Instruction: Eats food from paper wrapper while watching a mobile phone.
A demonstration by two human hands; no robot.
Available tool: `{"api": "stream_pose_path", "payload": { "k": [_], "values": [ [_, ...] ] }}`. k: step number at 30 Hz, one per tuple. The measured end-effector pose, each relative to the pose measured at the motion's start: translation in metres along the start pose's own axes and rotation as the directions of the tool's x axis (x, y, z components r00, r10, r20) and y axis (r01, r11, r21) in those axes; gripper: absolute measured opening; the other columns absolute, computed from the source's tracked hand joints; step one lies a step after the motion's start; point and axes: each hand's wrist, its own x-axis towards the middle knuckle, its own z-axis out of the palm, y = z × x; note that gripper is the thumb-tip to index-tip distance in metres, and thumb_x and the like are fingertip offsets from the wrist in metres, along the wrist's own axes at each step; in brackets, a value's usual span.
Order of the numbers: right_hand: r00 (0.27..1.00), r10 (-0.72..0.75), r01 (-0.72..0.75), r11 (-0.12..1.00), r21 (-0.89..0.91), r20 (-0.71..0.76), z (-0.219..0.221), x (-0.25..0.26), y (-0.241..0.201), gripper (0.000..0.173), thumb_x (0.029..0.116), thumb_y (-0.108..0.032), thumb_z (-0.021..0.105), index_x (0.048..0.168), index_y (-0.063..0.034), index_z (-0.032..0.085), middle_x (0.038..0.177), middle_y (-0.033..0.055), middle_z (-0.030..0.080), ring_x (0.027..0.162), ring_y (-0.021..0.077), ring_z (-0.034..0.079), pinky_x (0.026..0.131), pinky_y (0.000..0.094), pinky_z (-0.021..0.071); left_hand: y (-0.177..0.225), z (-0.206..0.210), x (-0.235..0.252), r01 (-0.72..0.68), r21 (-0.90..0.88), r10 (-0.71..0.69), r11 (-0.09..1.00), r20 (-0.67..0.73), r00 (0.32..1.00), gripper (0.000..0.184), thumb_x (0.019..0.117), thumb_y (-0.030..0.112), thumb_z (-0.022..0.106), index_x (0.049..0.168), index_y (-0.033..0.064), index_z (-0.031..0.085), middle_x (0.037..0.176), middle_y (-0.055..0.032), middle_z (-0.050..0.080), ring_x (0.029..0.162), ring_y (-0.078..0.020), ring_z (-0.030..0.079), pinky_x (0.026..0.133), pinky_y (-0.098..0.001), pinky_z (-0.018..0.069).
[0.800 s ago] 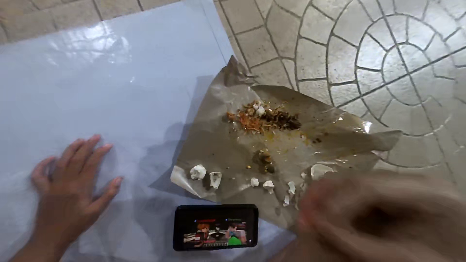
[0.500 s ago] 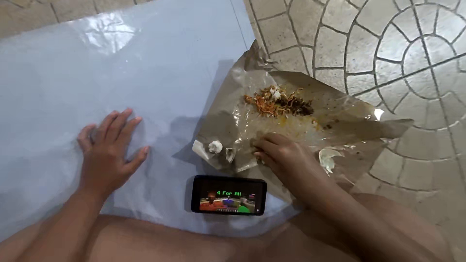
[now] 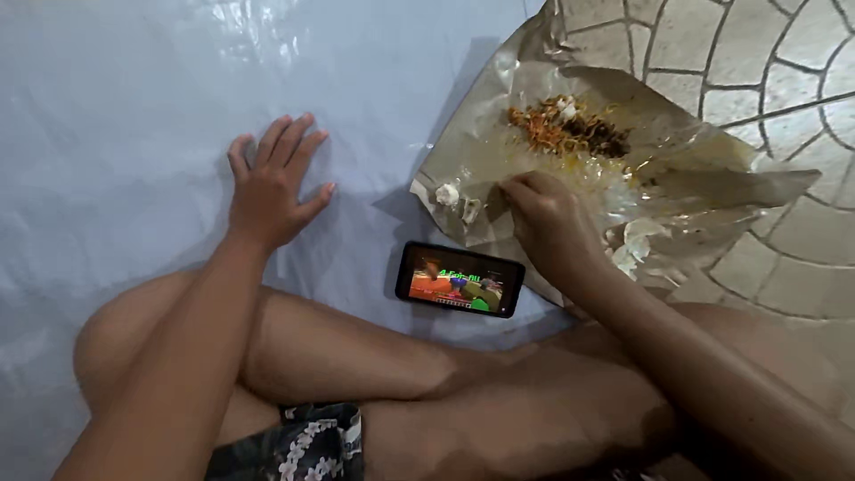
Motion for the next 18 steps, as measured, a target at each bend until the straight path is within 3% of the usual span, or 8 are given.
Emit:
{"api": "stream_pose_path", "payload": {
  "k": [7,13,18],
  "values": [
    [0.982,-0.183,0.183,0.983,0.005,-0.040,0.016,-0.003,0.001,0.019,0.1001,-0.004,0.062,0.115,0.0047,0.072,0.114,0.0230,0.068,0.104,0.0386,0.068,0.090,0.0474,0.0583,0.000,0.000,-0.001,-0.007,0.006,0.007,1.000,-0.001,1.000,0.068,0.0996,0.061,0.038,0.157,0.0235,0.042,0.168,-0.0005,0.032,0.156,-0.0267,0.024,0.119,-0.0659,0.0125],
    [0.958,-0.285,0.285,0.959,0.005,-0.027,0.015,-0.009,0.008,0.017,0.0958,0.006,0.062,0.108,0.0039,0.073,0.115,0.0197,0.070,0.106,0.0356,0.069,0.090,0.0449,0.0593,0.001,-0.001,-0.001,-0.007,-0.001,0.007,1.000,0.017,1.000,0.070,0.0995,0.063,0.037,0.157,0.0233,0.041,0.168,-0.0007,0.030,0.157,-0.0277,0.023,0.119,-0.0674,0.0116],
    [0.939,-0.339,0.342,0.938,-0.058,0.063,0.006,-0.013,0.017,0.028,0.0919,0.013,0.062,0.116,0.0033,0.072,0.119,0.0191,0.069,0.111,0.0353,0.068,0.089,0.0457,0.0599,0.001,-0.001,0.000,-0.001,0.005,0.001,1.000,0.002,1.000,0.070,0.0993,0.064,0.035,0.158,0.0250,0.041,0.168,0.0007,0.030,0.157,-0.0256,0.023,0.119,-0.0660,0.0117]
  ]
}}
